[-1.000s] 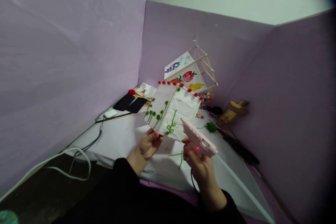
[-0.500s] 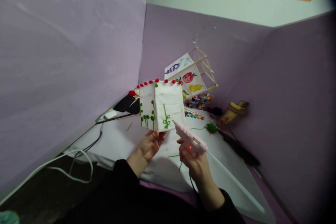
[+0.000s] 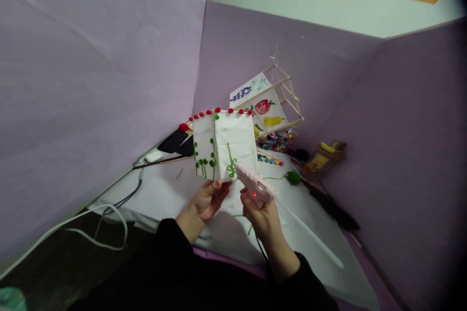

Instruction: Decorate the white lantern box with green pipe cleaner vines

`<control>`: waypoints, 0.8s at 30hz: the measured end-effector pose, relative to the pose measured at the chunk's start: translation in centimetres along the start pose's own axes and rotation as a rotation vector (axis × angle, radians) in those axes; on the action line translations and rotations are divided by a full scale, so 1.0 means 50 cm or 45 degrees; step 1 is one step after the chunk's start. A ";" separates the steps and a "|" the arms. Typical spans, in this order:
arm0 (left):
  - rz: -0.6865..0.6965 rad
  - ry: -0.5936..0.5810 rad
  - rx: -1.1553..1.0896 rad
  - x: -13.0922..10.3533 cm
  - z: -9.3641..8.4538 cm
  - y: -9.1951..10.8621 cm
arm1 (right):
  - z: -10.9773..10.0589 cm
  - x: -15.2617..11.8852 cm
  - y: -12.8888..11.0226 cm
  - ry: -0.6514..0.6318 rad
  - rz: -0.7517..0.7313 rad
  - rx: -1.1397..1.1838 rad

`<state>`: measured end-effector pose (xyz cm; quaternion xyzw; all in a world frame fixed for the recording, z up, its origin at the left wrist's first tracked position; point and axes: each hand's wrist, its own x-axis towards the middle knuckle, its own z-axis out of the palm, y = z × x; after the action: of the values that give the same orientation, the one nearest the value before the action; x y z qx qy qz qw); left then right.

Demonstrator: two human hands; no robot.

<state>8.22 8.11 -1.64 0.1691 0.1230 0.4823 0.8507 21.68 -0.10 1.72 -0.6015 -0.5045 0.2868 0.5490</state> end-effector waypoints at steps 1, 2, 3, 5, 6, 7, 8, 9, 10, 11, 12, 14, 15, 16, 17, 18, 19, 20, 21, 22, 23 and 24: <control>-0.001 -0.003 0.000 0.000 0.000 0.000 | 0.002 0.000 0.000 -0.012 0.015 0.015; -0.003 -0.007 0.001 0.000 -0.001 0.000 | 0.004 0.000 0.001 -0.020 0.027 0.029; -0.005 -0.011 0.002 0.000 -0.001 0.000 | 0.005 0.000 0.001 -0.025 0.032 0.041; -0.006 -0.019 0.002 -0.001 -0.002 0.000 | 0.008 0.000 0.003 -0.041 0.018 0.059; -0.006 -0.023 0.001 -0.001 -0.001 0.000 | 0.008 0.001 0.003 -0.051 0.006 0.070; -0.006 -0.027 0.000 -0.001 -0.001 0.000 | 0.009 0.001 0.003 -0.057 -0.005 0.077; -0.006 -0.032 -0.001 -0.001 0.000 0.000 | 0.009 0.002 0.002 -0.062 -0.013 0.080; -0.007 -0.037 -0.001 -0.002 0.002 0.000 | 0.010 0.003 0.002 -0.062 -0.019 0.079; -0.007 -0.042 -0.002 -0.002 0.003 0.000 | 0.011 0.004 0.001 -0.058 -0.021 0.079; -0.006 -0.046 -0.004 -0.002 0.003 0.000 | 0.012 0.005 0.000 -0.050 -0.021 0.080; -0.006 -0.048 -0.005 -0.002 0.004 0.000 | 0.013 0.006 0.000 -0.043 -0.022 0.081; -0.006 -0.048 -0.005 -0.002 0.004 0.001 | 0.016 0.008 0.000 -0.029 -0.019 0.087; -0.007 -0.048 -0.004 -0.003 0.004 0.001 | 0.017 0.009 0.001 -0.022 -0.020 0.091; -0.007 -0.050 -0.002 -0.003 0.004 0.001 | 0.017 0.010 0.001 -0.020 -0.022 0.092; -0.007 -0.053 -0.001 -0.003 0.005 0.001 | 0.018 0.011 0.002 -0.019 -0.024 0.092; -0.005 -0.059 0.000 -0.004 0.006 0.001 | 0.018 0.011 0.002 -0.021 -0.023 0.091; -0.002 -0.066 0.000 -0.004 0.008 0.001 | 0.018 0.011 0.002 -0.020 -0.018 0.092; 0.001 -0.075 0.000 -0.005 0.010 0.002 | 0.018 0.011 0.003 -0.018 -0.009 0.096; 0.003 -0.083 0.000 -0.006 0.012 0.002 | 0.018 0.011 0.003 -0.017 0.004 0.103; 0.005 -0.090 0.000 -0.006 0.013 0.002 | 0.019 0.011 0.003 -0.013 0.017 0.112; 0.006 -0.096 -0.001 -0.007 0.014 0.003 | 0.019 0.011 0.003 -0.007 0.025 0.122; 0.007 -0.099 -0.001 -0.007 0.015 0.003 | 0.019 0.011 0.004 -0.002 0.026 0.132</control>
<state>8.20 7.75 -0.90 0.1876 0.0893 0.4776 0.8536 21.04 0.80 1.43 -0.5772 -0.4832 0.3186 0.5761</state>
